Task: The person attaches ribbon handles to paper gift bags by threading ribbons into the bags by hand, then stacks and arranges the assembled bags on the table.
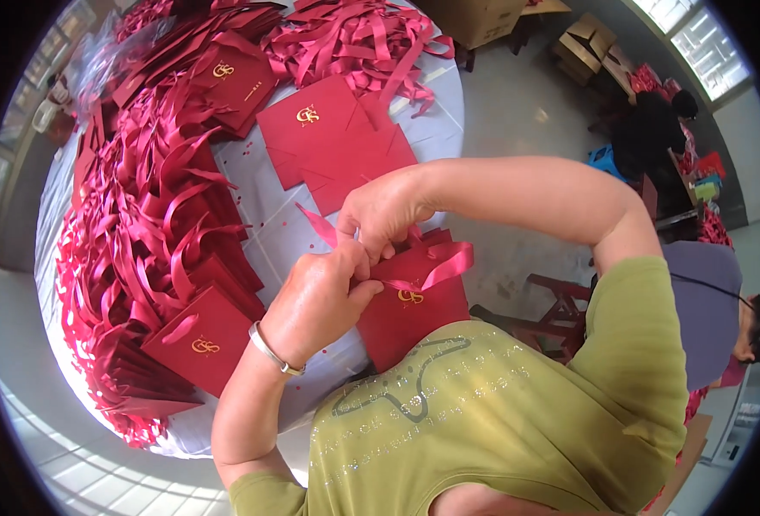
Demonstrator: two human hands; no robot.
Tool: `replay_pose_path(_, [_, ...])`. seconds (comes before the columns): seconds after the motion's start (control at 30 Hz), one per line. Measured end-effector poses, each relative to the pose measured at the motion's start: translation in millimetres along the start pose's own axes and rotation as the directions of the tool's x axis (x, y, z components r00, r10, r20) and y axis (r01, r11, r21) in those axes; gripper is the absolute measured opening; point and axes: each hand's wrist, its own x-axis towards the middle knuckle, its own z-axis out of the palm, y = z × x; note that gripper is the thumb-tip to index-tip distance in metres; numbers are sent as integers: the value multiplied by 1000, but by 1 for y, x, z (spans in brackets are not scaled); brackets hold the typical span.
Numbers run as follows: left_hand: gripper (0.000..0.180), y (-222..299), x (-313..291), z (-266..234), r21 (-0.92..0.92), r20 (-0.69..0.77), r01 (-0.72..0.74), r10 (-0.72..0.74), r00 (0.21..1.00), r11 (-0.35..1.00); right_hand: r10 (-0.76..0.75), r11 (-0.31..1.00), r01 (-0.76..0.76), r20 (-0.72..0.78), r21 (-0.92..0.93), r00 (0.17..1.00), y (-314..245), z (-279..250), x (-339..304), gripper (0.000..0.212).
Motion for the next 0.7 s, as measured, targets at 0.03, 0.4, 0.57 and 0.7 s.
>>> replay_pose_path(0.03, [21,1,0,0,-15,14,44,-44,999,999,33,997,-35,20,69,999,3,0,1,20])
replay_pose_path(0.4, [30,2,0,1,83,41,-113,110,993,990,-62,939,141,-249,314,967,29,20,-2,30])
replay_pose_path(0.57, [34,-5,1,-2,124,102,-186,174,979,975,-144,923,246,-327,296,934,29,30,-1,29])
replay_pose_path(0.7, [24,-4,4,-3,99,105,-189,179,978,977,-156,919,274,-377,283,913,31,30,-1,27])
